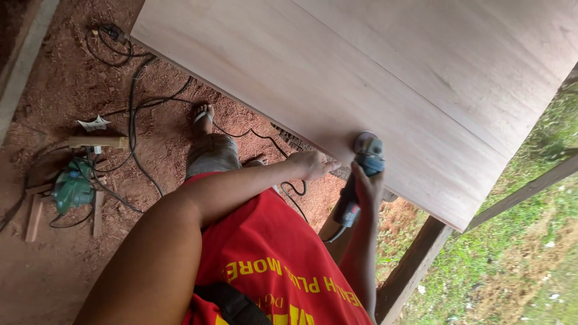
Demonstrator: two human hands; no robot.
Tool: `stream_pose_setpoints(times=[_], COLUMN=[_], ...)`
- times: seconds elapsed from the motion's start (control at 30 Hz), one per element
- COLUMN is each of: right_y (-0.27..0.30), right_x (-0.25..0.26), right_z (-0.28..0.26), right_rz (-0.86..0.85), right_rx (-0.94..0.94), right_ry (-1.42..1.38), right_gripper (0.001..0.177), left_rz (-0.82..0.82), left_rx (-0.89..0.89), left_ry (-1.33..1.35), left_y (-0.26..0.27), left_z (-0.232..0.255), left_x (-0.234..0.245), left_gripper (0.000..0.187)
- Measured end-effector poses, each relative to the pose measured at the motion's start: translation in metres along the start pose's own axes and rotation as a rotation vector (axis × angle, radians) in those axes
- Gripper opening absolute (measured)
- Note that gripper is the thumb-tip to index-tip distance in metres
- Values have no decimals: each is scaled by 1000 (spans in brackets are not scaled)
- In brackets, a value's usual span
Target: The person uses an angle grinder with a sanding disc to smooth the surface of a large wooden board. They move the tool across the wood in various directions, covering the entire surface area.
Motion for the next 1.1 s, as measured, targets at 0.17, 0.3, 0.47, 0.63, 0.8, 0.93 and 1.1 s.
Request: stream_pose_setpoints(times=[0.17,0.3,0.47,0.63,0.8,0.93,1.1], right_y=[-5,-10,-10,-6,-5,-2,-11], right_x=[-75,-127,-175,-211,-250,-283,-319], right_z=[-27,-45,-79,-104,-130,-149,-165], right_rz=[-64,-135,-192,-233,-279,-325,-359], right_rx=[-8,4,104,93,121,146,227], right_ry=[99,141,120,222,384,441,504], right_gripper=[57,52,47,46,50,53,56], left_rz=[-15,59,133,186,247,304,338], left_rx=[84,157,194,171,206,262,308], left_ry=[74,160,308,359,383,417,465], left_y=[-10,-1,14,28,57,79,91], left_z=[-30,-51,-78,-99,-115,-133,-152], left_x=[23,55,84,107,145,170,198], left_gripper=[79,83,81,79,79,81,82])
Point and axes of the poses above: each hand's wrist, its own y-axis away from the middle knuckle, its own x-axis out of the back of the hand, z = x × y, the point moved 8 cm from there along -y, towards the middle knuckle
